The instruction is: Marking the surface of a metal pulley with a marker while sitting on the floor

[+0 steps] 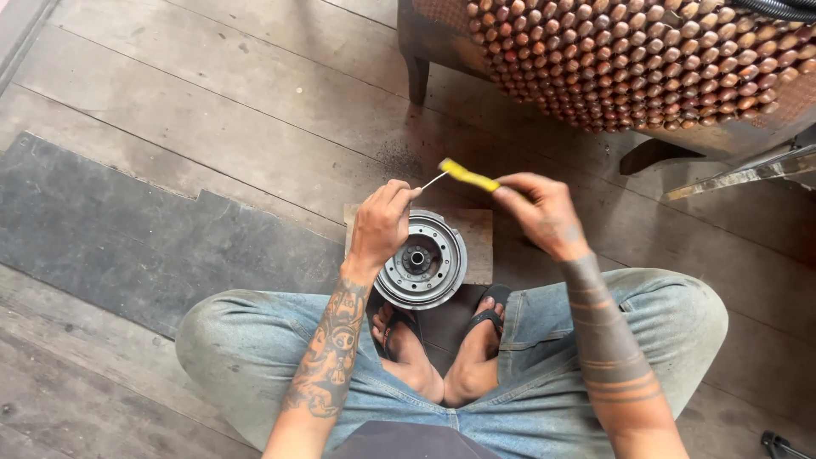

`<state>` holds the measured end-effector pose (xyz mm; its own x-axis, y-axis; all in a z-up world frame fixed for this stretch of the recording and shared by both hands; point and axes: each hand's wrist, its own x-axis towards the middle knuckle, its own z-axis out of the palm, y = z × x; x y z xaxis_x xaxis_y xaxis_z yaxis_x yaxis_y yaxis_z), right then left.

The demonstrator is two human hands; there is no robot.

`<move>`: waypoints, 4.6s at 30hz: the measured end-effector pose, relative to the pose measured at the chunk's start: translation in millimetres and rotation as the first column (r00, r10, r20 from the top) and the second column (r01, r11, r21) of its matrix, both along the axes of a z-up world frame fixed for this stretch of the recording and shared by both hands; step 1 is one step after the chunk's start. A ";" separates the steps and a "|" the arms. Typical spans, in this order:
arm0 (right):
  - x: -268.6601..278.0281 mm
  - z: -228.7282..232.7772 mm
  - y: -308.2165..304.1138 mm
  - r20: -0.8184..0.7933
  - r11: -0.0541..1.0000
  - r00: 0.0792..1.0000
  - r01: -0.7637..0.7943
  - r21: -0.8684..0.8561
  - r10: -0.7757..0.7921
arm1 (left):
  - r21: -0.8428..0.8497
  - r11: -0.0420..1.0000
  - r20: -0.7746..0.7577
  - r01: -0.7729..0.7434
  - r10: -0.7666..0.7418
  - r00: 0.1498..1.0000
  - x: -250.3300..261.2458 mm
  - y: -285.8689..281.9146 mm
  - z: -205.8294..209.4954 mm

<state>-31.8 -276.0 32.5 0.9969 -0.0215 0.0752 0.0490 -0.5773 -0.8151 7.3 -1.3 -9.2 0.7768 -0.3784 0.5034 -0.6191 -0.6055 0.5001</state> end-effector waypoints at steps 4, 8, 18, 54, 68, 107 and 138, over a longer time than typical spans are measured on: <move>5.6 -28.1 -21.2 -0.017 0.976 0.996 0.078 -0.204 -0.083 | 0.056 0.998 0.107 -0.002 -0.004 0.994 -0.8 0.2 7.0; 7.5 -24.3 -20.0 -0.014 0.963 0.985 0.163 -0.215 -0.170 | -0.001 1.000 0.123 -0.022 0.021 0.992 3.3 5.0 10.4; 13.5 -32.3 -44.7 0.061 0.987 0.986 0.157 -0.014 -0.156 | -0.092 0.996 0.196 0.005 0.013 0.981 3.2 14.8 31.6; -3.4 -106.8 57.2 -0.219 0.817 0.909 -0.416 -0.400 0.355 | -0.292 0.796 -0.495 -0.531 0.349 0.796 20.5 33.0 -28.6; 10.3 -92.5 48.5 -0.036 0.768 0.958 -0.252 -0.589 0.286 | -0.301 0.807 -0.494 -0.508 0.324 0.807 25.5 34.9 -42.7; 3.6 -177.5 15.7 -0.618 0.698 0.786 -0.439 -0.566 -0.007 | -0.270 0.954 -0.639 -0.133 -0.074 0.766 7.2 -0.2 -61.8; 24.9 -86.8 49.4 -0.365 0.772 0.865 -0.040 0.634 0.344 | -0.595 0.759 -0.739 -0.264 -0.387 0.552 -2.6 -5.0 -82.6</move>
